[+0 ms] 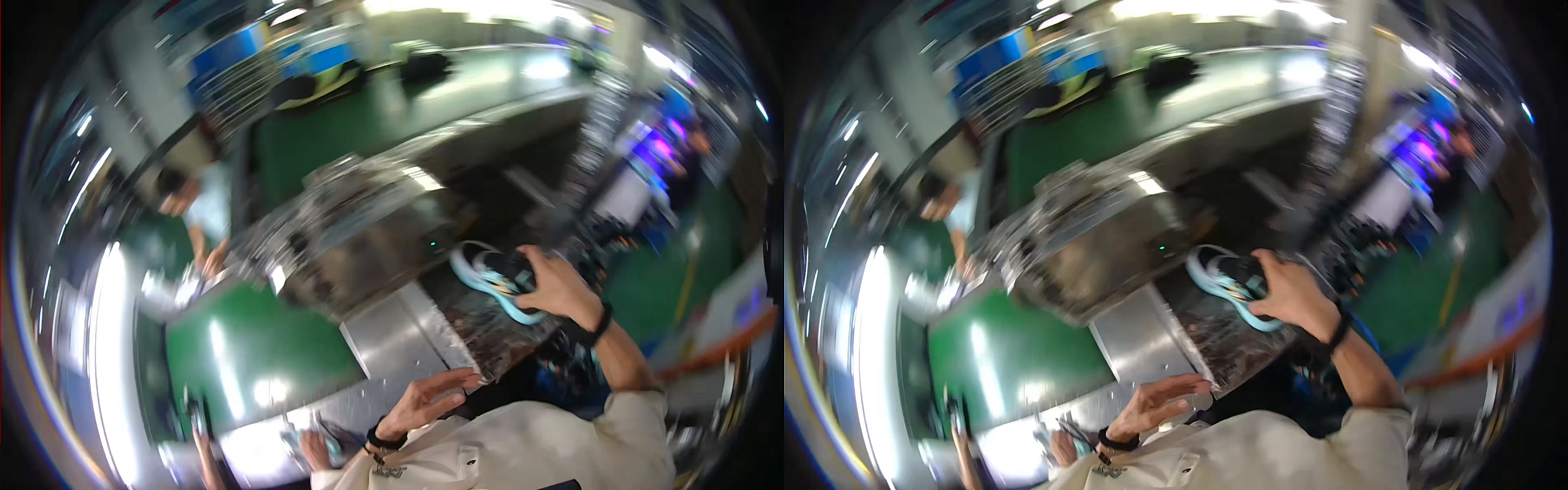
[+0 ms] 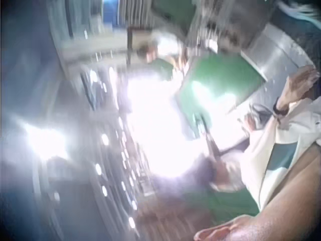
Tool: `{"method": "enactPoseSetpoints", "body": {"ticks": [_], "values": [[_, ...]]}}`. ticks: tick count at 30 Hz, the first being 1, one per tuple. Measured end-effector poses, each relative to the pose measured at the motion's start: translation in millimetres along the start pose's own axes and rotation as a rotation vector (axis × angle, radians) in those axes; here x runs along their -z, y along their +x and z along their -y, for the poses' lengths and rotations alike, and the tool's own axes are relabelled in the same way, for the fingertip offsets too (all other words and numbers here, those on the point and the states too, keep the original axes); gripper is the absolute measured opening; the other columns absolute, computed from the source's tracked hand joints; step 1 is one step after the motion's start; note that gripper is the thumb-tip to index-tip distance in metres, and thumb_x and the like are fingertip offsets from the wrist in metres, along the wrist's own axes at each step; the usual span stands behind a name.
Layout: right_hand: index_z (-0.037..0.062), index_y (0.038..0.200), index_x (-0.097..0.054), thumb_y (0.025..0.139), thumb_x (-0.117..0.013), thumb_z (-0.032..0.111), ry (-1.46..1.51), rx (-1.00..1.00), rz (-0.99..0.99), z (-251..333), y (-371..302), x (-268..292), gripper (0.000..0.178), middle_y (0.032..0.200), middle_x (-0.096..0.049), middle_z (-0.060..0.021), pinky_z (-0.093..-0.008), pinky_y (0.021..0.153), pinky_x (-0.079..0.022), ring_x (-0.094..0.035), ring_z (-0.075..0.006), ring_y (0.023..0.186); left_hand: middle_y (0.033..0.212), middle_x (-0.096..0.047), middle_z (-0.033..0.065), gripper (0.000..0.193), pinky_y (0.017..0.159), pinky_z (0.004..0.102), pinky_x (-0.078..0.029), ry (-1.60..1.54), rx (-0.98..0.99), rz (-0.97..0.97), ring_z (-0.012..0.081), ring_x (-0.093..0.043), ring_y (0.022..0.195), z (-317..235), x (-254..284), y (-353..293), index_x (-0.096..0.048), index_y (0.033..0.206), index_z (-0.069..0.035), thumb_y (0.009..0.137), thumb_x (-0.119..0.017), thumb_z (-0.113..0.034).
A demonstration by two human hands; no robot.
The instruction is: Operate a shoe-lasting machine to bond shoe uppers and soles.
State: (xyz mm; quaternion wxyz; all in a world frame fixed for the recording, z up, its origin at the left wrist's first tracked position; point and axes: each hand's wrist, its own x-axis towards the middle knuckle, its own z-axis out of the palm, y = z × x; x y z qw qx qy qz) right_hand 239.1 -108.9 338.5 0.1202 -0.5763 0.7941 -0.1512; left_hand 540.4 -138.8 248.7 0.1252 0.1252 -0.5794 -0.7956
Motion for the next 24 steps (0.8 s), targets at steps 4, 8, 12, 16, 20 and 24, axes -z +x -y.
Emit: {"method": "enactPoseSetpoints", "body": {"ticks": [4, 8, 12, 16, 20, 24], "values": [[0.0024, 0.127, -0.044, 0.068, -0.074, 0.027, 0.034, -0.05, -0.159, -1, -8, -15, 0.071, 0.089, -0.066, -0.0258, -0.0481, 0.081, -0.05, -0.064, -0.0435, 0.089, 0.126, -0.062, 0.0145, 0.043, 0.103, 0.0369, -0.042, -0.102, 0.037, 0.233, 0.0228, -0.057, 0.119, -12, 6, 25, -0.05, 0.134, 0.003, 0.094, -0.061, -0.008], [0.0022, 0.126, -0.045, 0.067, -0.076, 0.025, 0.031, -0.093, -0.343, 10, -30, -26, 0.07, 0.089, -0.066, -0.0243, -0.0485, 0.078, -0.051, -0.065, -0.0418, 0.087, 0.112, -0.066, 0.0179, 0.031, 0.096, 0.0422, -0.049, -0.043, -0.095, 0.121, 0.0278, -0.063, 0.106, -13, -9, 51, -0.06, 0.12, 0.006, 0.093, -0.061, -0.008], [0.0016, 0.124, -0.049, 0.06, -0.083, 0.022, 0.46, -0.274, -0.689, 1, -119, -36, 0.075, 0.098, -0.068, -0.0208, -0.0399, 0.086, -0.051, -0.067, -0.0377, 0.094, 0.13, -0.056, 0.0188, 0.051, 0.098, 0.0426, -0.047, 0.021, -0.347, -0.23, 0.0287, -0.058, 0.114, -15, -45, 52, -0.049, 0.133, 0.004, 0.094, -0.063, -0.025], [-0.003, 0.132, -0.042, 0.065, -0.088, 0.016, 0.945, -0.32, -1.008, 15, -250, -47, 0.084, 0.121, -0.058, -0.0078, -0.0305, 0.099, -0.041, -0.053, -0.0148, 0.11, 0.149, -0.032, 0.0196, 0.073, 0.104, 0.0406, -0.04, -0.062, -0.316, 0.137, 0.0345, -0.044, 0.13, -9, -128, 63, -0.02, 0.15, 0.003, 0.096, -0.06, -0.026], [0.0045, 0.135, -0.04, 0.065, -0.086, 0.014, 0.776, -0.32, -1.317, 43, -391, -66, 0.084, 0.129, -0.048, -0.0088, -0.0315, 0.103, -0.037, -0.046, -0.0159, 0.12, 0.121, -0.057, 0.0082, 0.051, 0.092, 0.0316, -0.045, -0.159, -0.079, 0.55, 0.0158, -0.056, 0.105, 33, -248, 39, -0.038, 0.138, 0.0, 0.094, -0.06, -0.013], [0.0047, 0.124, -0.053, 0.064, -0.081, 0.011, 0.585, -0.71, -1.683, 54, -533, -89, 0.066, 0.112, -0.059, -0.0065, -0.0298, 0.095, -0.043, -0.055, -0.0154, 0.106, 0.118, -0.058, 0.0067, 0.05, 0.092, 0.0284, -0.043, 0.116, -0.005, 0.892, 0.0134, -0.055, 0.105, 77, -377, -14, -0.042, 0.137, 0.001, 0.094, -0.06, -0.015]]}}
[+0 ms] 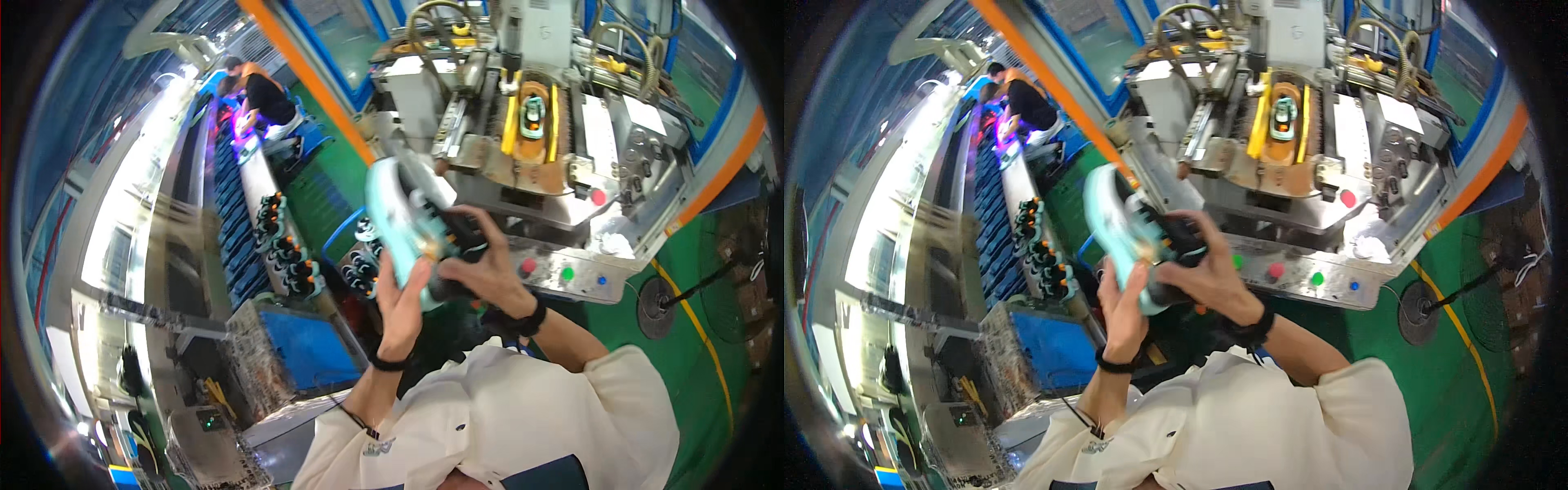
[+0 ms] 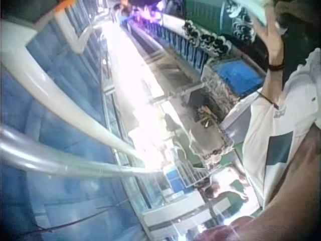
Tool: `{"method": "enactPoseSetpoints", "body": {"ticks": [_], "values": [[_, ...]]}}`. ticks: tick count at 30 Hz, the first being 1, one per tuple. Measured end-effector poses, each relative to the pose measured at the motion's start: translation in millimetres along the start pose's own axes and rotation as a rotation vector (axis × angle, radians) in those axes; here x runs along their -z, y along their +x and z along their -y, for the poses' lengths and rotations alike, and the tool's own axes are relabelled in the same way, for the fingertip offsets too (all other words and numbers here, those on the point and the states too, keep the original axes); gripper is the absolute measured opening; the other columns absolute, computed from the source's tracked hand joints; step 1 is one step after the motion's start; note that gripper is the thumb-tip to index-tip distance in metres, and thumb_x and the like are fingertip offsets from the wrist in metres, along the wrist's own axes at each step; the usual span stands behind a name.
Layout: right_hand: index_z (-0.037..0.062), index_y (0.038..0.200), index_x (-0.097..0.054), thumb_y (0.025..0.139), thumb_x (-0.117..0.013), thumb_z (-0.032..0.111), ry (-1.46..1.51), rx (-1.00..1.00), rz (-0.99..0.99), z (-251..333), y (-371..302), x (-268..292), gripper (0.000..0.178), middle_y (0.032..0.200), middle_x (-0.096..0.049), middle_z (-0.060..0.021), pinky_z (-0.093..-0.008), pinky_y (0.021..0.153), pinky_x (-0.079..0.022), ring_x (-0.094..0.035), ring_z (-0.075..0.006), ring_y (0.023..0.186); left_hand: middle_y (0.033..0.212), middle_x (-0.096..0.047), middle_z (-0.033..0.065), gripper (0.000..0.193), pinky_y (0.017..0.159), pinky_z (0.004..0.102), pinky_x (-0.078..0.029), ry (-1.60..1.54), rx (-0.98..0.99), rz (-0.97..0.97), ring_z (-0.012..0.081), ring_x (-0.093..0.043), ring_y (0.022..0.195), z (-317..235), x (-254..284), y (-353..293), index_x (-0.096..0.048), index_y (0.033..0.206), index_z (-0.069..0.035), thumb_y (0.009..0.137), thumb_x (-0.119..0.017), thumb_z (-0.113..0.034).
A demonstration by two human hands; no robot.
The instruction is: Operate a shoe-lasting machine to bond shoe uppers and soles.
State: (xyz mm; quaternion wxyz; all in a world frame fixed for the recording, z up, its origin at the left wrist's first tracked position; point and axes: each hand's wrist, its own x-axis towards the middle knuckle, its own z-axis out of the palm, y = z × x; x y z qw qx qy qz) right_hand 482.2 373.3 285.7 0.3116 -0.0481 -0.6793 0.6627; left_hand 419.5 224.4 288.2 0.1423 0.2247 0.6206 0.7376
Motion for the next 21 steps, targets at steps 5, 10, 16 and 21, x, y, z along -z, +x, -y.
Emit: {"method": "enactPoseSetpoints", "body": {"ticks": [5, 10, 16, 21], "values": [[0.0035, 0.119, -0.058, 0.065, -0.076, 0.006, -0.252, -0.151, -0.492, -16, 3, 160, 0.057, 0.105, -0.062, -0.005, -0.0291, 0.086, -0.047, -0.057, -0.0142, 0.096, 0.101, -0.055, 0.0015, 0.043, 0.085, 0.0242, -0.043, -0.207, 0.264, 0.338, 0.0097, -0.052, 0.091, 56, -131, 98, -0.051, 0.128, 0.001, 0.097, -0.055, -0.029], [0.0012, 0.124, -0.055, 0.074, -0.07, 0.006, -0.273, -0.05, -0.675, -11, 7, 263, 0.052, 0.108, -0.061, -0.0065, -0.0278, 0.086, -0.047, -0.058, -0.014, 0.093, 0.104, -0.067, 0.0149, 0.044, 0.076, 0.033, -0.051, 0.473, 0.108, 0.377, 0.0212, -0.066, 0.092, 147, -227, 252, -0.059, 0.11, 0.006, 0.093, -0.062, -0.033], [-0.0011, 0.123, -0.054, 0.076, -0.069, 0.007, -0.455, -0.103, -0.929, -7, 13, 309, 0.05, 0.109, -0.058, -0.006, -0.0272, 0.085, -0.047, -0.057, -0.0136, 0.094, 0.118, -0.058, 0.0335, 0.083, 0.094, 0.0471, -0.047, 0.743, 0.11, 0.236, 0.0432, -0.058, 0.111, 246, -316, 369, -0.04, 0.129, 0.015, 0.076, -0.075, -0.039], [-0.0027, 0.122, -0.054, 0.077, -0.069, 0.01, -0.597, -0.192, -0.995, -25, 41, 328, 0.048, 0.107, -0.059, -0.0074, -0.0264, 0.082, -0.047, -0.057, -0.0137, 0.091, 0.129, -0.052, 0.031, 0.086, 0.098, 0.0453, -0.047, 0.919, 0.152, 0.288, 0.0434, -0.054, 0.117, 299, -353, 410, -0.03, 0.136, 0.014, 0.076, -0.075, -0.029]]}}
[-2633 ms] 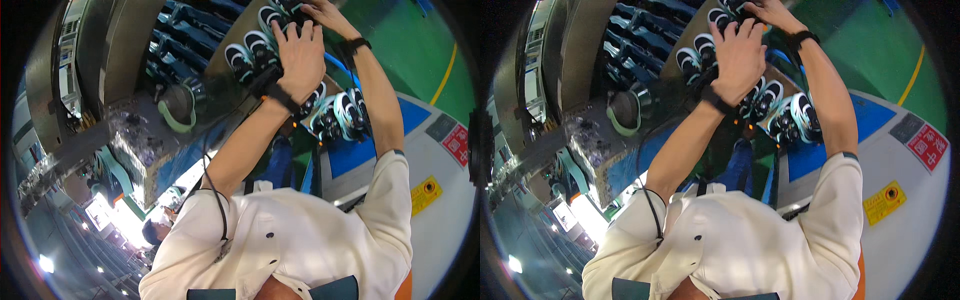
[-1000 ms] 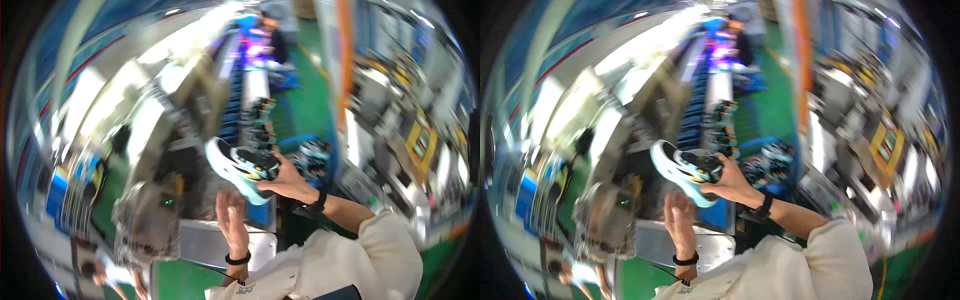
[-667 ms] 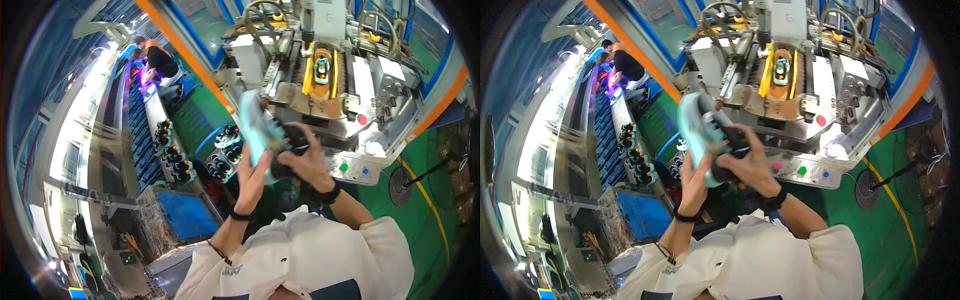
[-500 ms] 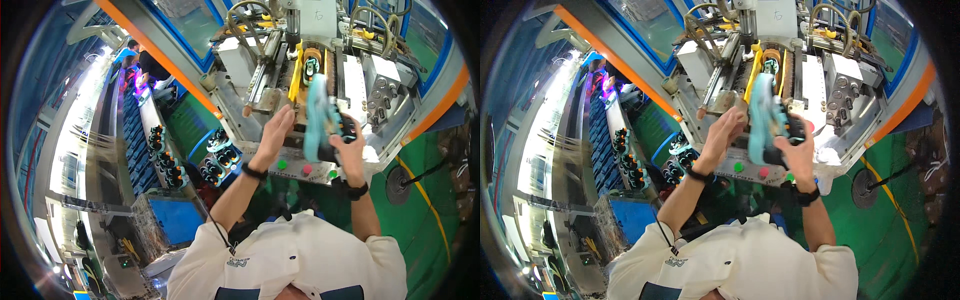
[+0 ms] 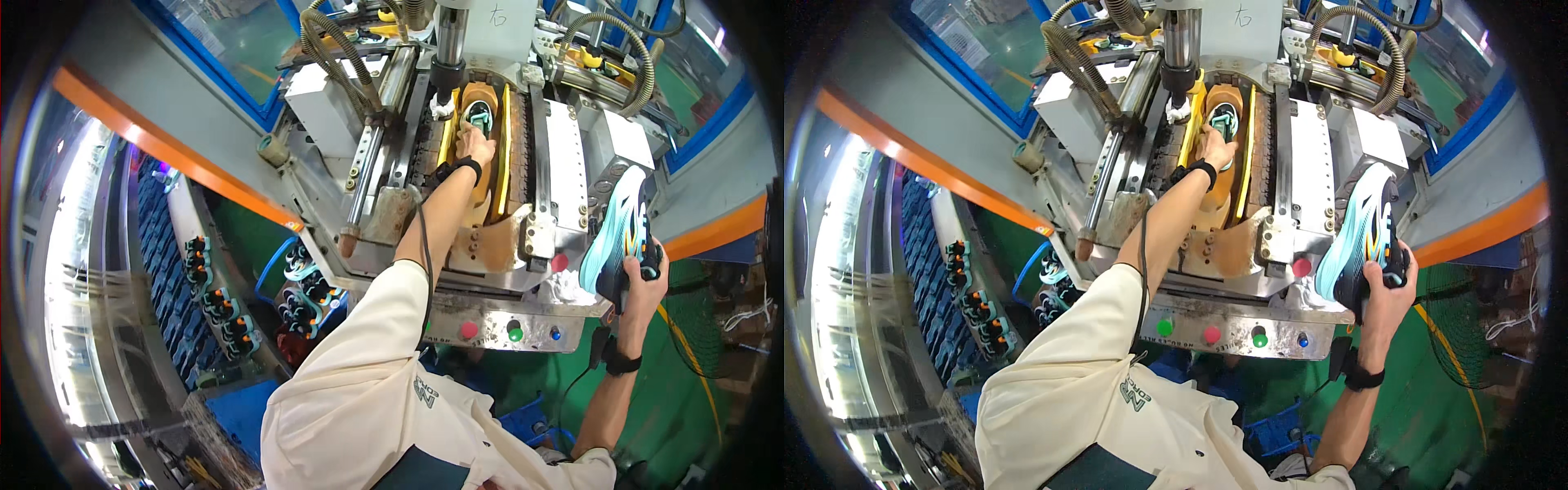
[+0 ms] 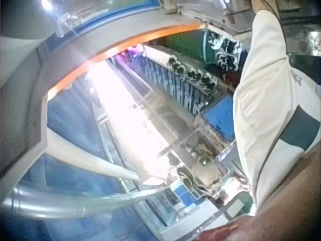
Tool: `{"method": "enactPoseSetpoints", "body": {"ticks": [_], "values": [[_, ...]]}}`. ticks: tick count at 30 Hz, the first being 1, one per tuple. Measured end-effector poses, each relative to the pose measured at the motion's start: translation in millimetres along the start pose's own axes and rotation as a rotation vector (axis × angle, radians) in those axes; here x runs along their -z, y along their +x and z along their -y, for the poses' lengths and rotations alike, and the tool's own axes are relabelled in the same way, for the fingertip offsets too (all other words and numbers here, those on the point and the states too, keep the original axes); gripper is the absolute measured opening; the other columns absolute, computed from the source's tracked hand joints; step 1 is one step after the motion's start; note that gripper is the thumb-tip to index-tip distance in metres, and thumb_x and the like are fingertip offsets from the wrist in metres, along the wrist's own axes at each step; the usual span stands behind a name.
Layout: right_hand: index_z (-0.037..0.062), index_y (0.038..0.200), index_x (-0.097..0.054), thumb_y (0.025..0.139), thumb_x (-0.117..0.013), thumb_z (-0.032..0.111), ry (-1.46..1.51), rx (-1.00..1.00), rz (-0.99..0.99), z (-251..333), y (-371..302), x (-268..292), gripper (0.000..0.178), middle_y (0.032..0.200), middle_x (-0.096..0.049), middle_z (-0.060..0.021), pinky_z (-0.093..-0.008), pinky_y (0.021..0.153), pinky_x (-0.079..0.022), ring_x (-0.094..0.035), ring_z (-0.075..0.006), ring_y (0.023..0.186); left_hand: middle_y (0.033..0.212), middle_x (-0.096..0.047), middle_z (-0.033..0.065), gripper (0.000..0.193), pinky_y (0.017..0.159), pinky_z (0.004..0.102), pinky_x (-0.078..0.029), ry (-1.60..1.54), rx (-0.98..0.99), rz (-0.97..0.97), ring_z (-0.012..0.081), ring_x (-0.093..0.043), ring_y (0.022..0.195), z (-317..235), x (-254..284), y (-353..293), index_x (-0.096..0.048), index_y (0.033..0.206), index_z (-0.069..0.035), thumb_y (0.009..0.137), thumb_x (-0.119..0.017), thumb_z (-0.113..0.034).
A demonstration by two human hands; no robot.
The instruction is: Operate a shoe-lasting machine to bond shoe uppers and soles.
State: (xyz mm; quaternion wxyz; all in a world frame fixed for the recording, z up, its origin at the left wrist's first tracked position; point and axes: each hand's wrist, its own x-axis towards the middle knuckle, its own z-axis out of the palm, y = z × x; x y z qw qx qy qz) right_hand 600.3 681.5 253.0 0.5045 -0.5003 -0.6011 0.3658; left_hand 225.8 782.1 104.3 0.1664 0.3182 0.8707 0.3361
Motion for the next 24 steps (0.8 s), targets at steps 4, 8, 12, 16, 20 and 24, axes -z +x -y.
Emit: {"method": "enactPoseSetpoints", "body": {"ticks": [4, 8, 12, 16, 20, 24], "values": [[-0.0042, 0.111, -0.059, 0.075, -0.072, 0.014, -0.149, -0.04, 0.064, 4, 70, -53, 0.042, 0.093, -0.062, -0.0059, -0.0261, 0.074, -0.048, -0.057, -0.0116, 0.083, 0.113, -0.06, 0.0297, 0.051, 0.089, 0.0449, -0.049, -0.186, 0.005, -0.06, 0.0429, -0.061, 0.103, 4, 23, -16, -0.052, 0.115, 0.009, 0.073, -0.064, -0.017], [-0.0056, 0.09, -0.064, 0.07, -0.074, 0.026, -0.5, -0.052, 0.388, 15, 155, -145, 0.039, 0.077, -0.064, -0.0088, -0.0292, 0.065, -0.049, -0.059, -0.015, 0.069, 0.091, -0.067, 0.0124, 0.035, 0.068, 0.0358, -0.052, -1.142, 0.185, 0.382, 0.0207, -0.065, 0.082, 19, 107, -106, -0.062, 0.099, 0.009, 0.081, -0.072, -0.019], [-0.011, 0.088, -0.066, 0.066, -0.075, 0.033, -0.575, 0.0, 0.699, 11, 176, -262, 0.05, 0.084, -0.068, -0.0191, -0.0353, 0.069, -0.05, -0.067, -0.0247, 0.079, 0.111, -0.065, 0.0086, 0.037, 0.078, 0.0279, -0.053, -1.334, 0.266, 0.546, 0.0135, -0.064, 0.092, 50, 205, -214, -0.056, 0.121, 0.004, 0.091, -0.066, -0.016], [-0.0116, 0.097, -0.065, 0.064, -0.077, 0.033, -0.763, 0.04, 0.599, -24, 138, -354, 0.057, 0.103, -0.067, -0.0263, -0.0385, 0.08, -0.053, -0.068, -0.0324, 0.095, 0.114, -0.06, 0.0069, 0.063, 0.092, 0.0255, -0.045, -1.0, 0.186, 0.325, 0.0109, -0.056, 0.102, 98, 282, -305, -0.043, 0.135, 0.008, 0.086, -0.071, -0.02], [-0.0038, 0.105, -0.049, 0.074, -0.067, 0.024, -0.908, 0.216, 0.427, -77, 99, -404, 0.045, 0.098, -0.067, -0.0277, -0.0448, 0.083, -0.054, -0.067, -0.0398, 0.096, 0.12, -0.058, 0.0081, 0.062, 0.095, 0.0268, -0.045, -0.92, 0.314, 0.044, 0.0135, -0.056, 0.108, 147, 311, -371, -0.041, 0.137, 0.007, 0.085, -0.071, -0.011], [-0.006, 0.113, -0.04, 0.078, -0.066, 0.03, -0.828, 0.134, 0.434, -72, 95, -398, 0.056, 0.103, -0.066, -0.0292, -0.0473, 0.088, -0.052, -0.066, -0.0429, 0.096, 0.119, -0.06, 0.0075, 0.052, 0.093, 0.029, -0.048, -1.116, 0.358, -0.262, 0.0134, -0.059, 0.105, 171, 305, -434, -0.044, 0.134, 0.006, 0.089, -0.066, -0.008]]}}
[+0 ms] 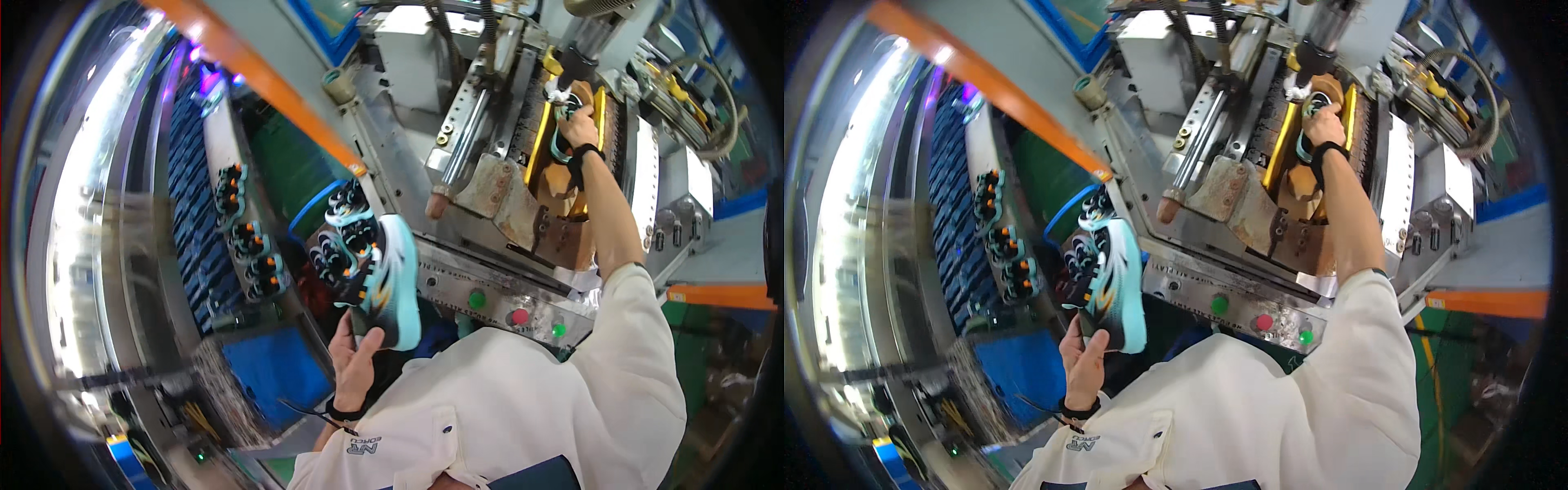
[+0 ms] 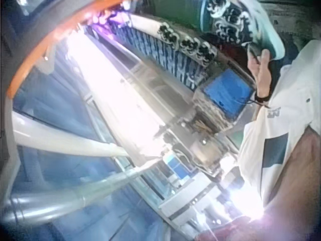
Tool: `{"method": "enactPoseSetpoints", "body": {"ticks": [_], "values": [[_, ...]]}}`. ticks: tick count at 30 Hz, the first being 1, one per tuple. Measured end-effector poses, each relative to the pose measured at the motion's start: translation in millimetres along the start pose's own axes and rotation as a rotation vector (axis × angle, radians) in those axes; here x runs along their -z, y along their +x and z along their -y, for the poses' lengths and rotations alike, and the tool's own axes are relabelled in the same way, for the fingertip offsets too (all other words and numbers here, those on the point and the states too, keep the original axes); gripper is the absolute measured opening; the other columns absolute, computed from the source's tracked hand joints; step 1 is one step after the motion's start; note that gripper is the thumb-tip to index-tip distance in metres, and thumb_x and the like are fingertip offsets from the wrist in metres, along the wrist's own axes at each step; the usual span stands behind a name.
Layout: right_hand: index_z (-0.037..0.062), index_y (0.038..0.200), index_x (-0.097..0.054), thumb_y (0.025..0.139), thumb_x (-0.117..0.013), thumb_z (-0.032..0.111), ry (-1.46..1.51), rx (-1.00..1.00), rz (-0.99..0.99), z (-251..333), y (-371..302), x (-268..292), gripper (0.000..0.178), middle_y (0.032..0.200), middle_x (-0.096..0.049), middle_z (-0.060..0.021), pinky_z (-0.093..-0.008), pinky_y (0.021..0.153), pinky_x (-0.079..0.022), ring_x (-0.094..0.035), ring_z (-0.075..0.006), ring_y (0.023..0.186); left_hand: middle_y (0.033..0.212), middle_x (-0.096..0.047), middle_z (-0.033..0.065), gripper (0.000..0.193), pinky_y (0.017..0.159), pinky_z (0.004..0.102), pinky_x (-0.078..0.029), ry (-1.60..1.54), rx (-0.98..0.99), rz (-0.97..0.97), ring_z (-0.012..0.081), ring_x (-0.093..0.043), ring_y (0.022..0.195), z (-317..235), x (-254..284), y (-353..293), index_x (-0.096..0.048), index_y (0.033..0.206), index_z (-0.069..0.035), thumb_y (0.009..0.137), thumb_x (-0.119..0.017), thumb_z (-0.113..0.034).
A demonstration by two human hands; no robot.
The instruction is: Operate a shoe-lasting machine to bond shoe uppers and soles.
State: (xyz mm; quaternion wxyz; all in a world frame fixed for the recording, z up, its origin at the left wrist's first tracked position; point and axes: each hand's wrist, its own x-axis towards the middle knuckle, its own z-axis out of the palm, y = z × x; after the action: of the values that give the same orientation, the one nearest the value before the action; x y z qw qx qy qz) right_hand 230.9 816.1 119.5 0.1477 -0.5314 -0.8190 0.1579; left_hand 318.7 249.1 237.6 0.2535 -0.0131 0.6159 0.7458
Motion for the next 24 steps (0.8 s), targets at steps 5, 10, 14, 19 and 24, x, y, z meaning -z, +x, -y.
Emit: {"method": "enactPoseSetpoints", "body": {"ticks": [5, 10, 14, 19, 24], "values": [[0.0015, 0.115, -0.059, 0.089, -0.06, 0.025, 0.06, 0.61, 0.079, 12, -113, 92, 0.035, 0.095, -0.068, -0.0223, -0.0428, 0.074, -0.053, -0.068, -0.0361, 0.084, 0.112, -0.063, 0.0067, 0.048, 0.084, 0.0284, -0.051, -0.055, 0.032, -0.349, 0.0141, -0.062, 0.095, 66, 31, -77, -0.05, 0.129, 0.006, 0.089, -0.066, -0.015], [-0.0008, 0.105, -0.065, 0.091, -0.057, 0.003, 0.529, 1.099, 0.44, -10, -313, 40, 0.016, 0.099, -0.068, -0.0155, -0.0329, 0.079, -0.051, -0.065, -0.0269, 0.089, 0.096, -0.067, 0.0061, 0.033, 0.076, 0.0323, -0.053, -0.276, 0.018, -0.613, 0.0159, -0.063, 0.089, 153, 46, -135, -0.063, 0.112, 0.005, 0.086, -0.07, -0.013], [0.0022, 0.098, -0.061, 0.089, -0.059, 0.012, 0.235, 1.181, 0.505, -23, -386, -70, 0.013, 0.09, -0.059, -0.0177, -0.0441, 0.079, -0.046, -0.057, -0.0363, 0.09, 0.095, -0.067, 0.0095, 0.032, 0.076, 0.0324, -0.052, -0.467, 0.043, -0.839, 0.0192, -0.064, 0.083, 188, 54, -192, -0.062, 0.112, 0.006, 0.085, -0.07, -0.011], [0.004, 0.099, -0.063, 0.091, -0.053, 0.015, 0.149, 1.398, 0.408, -40, -388, -130, 0.017, 0.097, -0.06, -0.0183, -0.045, 0.082, -0.045, -0.057, -0.0362, 0.093, 0.098, -0.067, 0.011, 0.029, 0.077, 0.0391, -0.055, -0.695, 0.009, -1.237, 0.0235, -0.066, 0.083, 221, 105, -272, -0.063, 0.107, 0.003, 0.085, -0.069, -0.015], [0.0029, 0.105, -0.064, 0.093, -0.052, 0.017, 0.108, 1.521, 0.443, -29, -375, -133, 0.022, 0.106, -0.063, -0.0206, -0.0415, 0.089, -0.046, -0.058, -0.0366, 0.1, 0.096, -0.068, 0.0127, 0.028, 0.076, 0.0392, -0.056, -0.654, -0.06, -1.656, 0.0235, -0.068, 0.084, 278, 206, -353, -0.063, 0.104, 0.006, 0.085, -0.07, -0.014]]}}
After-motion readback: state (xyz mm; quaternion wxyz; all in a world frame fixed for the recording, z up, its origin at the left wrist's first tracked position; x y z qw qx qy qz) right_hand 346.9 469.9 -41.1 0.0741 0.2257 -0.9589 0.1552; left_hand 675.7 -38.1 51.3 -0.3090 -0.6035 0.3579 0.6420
